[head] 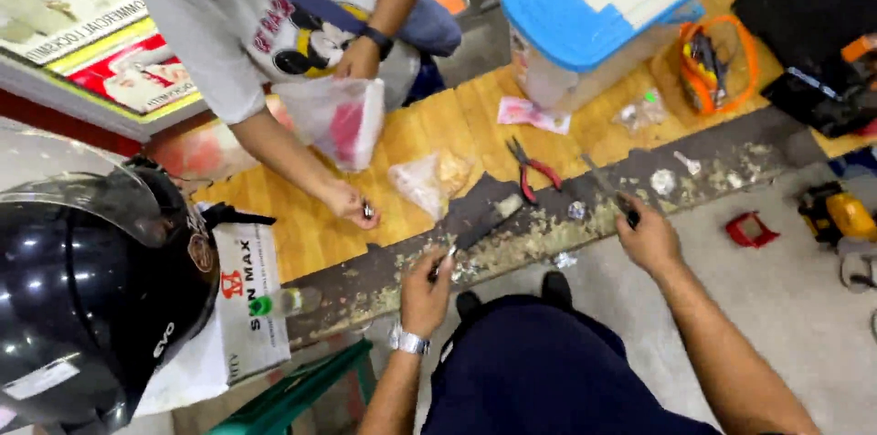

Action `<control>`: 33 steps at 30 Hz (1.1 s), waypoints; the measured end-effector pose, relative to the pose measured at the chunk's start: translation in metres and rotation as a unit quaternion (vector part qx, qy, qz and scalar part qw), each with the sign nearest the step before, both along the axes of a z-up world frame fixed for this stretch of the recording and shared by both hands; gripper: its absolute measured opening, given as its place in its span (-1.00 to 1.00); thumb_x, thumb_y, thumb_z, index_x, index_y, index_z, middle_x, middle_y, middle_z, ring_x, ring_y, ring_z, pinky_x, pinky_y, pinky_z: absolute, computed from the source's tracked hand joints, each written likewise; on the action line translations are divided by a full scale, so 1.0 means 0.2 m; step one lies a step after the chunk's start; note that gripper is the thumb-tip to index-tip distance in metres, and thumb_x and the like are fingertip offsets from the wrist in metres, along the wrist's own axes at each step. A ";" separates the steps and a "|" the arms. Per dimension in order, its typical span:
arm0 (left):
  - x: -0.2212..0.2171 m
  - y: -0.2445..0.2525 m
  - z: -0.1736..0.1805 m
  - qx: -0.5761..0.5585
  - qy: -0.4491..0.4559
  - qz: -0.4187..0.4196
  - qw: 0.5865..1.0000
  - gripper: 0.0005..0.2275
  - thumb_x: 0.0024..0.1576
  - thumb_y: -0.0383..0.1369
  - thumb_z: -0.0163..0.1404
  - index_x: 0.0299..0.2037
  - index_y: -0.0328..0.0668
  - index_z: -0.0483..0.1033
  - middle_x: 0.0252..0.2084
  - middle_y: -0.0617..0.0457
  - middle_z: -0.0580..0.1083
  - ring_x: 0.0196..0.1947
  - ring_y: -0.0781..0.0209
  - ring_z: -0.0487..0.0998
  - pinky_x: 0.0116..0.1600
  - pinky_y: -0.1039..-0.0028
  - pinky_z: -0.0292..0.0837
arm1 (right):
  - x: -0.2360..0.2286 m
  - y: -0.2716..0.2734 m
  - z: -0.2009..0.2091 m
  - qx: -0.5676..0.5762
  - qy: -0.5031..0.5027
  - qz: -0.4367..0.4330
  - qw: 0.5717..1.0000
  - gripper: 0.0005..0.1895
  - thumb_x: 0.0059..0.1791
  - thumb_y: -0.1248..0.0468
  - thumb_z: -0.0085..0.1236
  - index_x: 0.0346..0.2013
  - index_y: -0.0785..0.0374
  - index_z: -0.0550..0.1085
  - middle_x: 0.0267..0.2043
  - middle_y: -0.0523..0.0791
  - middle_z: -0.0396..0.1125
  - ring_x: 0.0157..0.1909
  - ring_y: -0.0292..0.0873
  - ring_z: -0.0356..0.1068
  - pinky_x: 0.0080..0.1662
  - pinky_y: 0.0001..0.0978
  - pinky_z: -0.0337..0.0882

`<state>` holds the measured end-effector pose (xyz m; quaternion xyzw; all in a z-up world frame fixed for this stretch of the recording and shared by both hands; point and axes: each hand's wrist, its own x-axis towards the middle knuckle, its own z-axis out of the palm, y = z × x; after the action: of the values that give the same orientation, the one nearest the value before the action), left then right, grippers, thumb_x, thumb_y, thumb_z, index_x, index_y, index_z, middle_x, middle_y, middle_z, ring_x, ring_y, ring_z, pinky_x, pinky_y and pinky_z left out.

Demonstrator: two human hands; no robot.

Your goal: A person is servicing a lock cylinder at a workbench, using pliers to manipulate internal parts and a file to adjust the metal components.

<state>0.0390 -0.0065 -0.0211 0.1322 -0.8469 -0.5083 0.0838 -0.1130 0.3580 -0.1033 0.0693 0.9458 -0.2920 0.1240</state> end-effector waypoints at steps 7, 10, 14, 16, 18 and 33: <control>0.01 0.29 -0.13 0.059 -0.062 0.071 0.994 -0.75 0.28 -0.24 0.02 -0.03 -0.24 0.62 -0.22 -0.22 0.63 -0.09 -0.19 0.64 -0.02 0.16 0.55 | -0.44 0.20 -0.36 0.193 0.269 0.176 0.927 -0.60 -0.02 0.02 0.16 0.12 -0.19 0.58 -0.20 -0.11 0.48 -0.17 0.09 0.54 -0.01 -0.08 0.53; 0.00 0.40 -0.13 0.032 -0.059 0.075 0.995 -0.71 0.22 -0.15 -0.03 -0.02 -0.11 0.61 -0.05 0.05 0.63 -0.04 0.16 0.63 0.06 0.40 0.49 | -0.53 0.24 -0.39 0.117 0.261 0.178 0.942 -0.46 -0.06 0.04 0.10 0.23 0.00 0.53 0.27 -0.07 0.37 0.26 0.06 0.35 0.21 0.22 0.21; 0.04 0.52 -0.08 0.023 -0.059 0.146 0.987 -0.74 0.24 -0.17 -0.04 -0.06 -0.10 0.61 -0.13 0.08 0.61 -0.13 0.19 0.62 -0.07 0.40 0.49 | -0.51 0.02 -0.30 -0.046 0.368 0.238 0.898 -0.59 -0.03 0.23 0.20 0.11 0.26 0.59 0.02 0.12 0.39 0.08 0.21 0.37 0.19 0.00 0.33; 0.08 0.57 -0.03 0.035 -0.080 0.150 0.985 -0.72 0.24 -0.17 -0.04 0.01 -0.09 0.60 -0.06 0.08 0.60 -0.05 0.18 0.61 0.00 0.41 0.52 | -0.41 -0.15 -0.19 -0.219 0.124 0.223 0.942 -0.73 0.05 0.26 0.10 0.03 0.15 0.59 -0.02 -0.09 0.46 -0.02 -0.09 0.42 0.09 -0.26 0.36; 0.10 0.59 -0.04 0.034 -0.094 0.170 0.980 -0.73 0.24 -0.18 -0.04 0.00 -0.07 0.61 -0.07 0.09 0.60 -0.07 0.19 0.61 -0.01 0.41 0.50 | -0.37 -0.34 -0.07 -0.261 0.025 0.251 0.932 -0.71 0.05 0.23 0.09 0.04 0.13 0.58 -0.01 -0.07 0.49 -0.02 -0.10 0.44 0.05 -0.26 0.41; 0.29 0.22 -0.03 0.086 -0.048 0.161 0.982 -0.74 0.28 -0.20 -0.03 -0.04 -0.20 0.60 -0.13 -0.11 0.59 -0.07 -0.05 0.59 0.01 0.22 0.50 | -0.03 -1.10 -0.26 -0.608 -0.544 0.014 0.579 -0.45 0.02 -0.12 0.00 0.14 0.18 0.44 0.09 0.02 0.44 0.11 0.13 0.43 0.16 0.19 0.38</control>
<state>0.0965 0.0384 -0.0277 0.2977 -0.7708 -0.5520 0.1122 -0.1200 0.1379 -0.1546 0.1106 0.3032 -0.7047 0.6319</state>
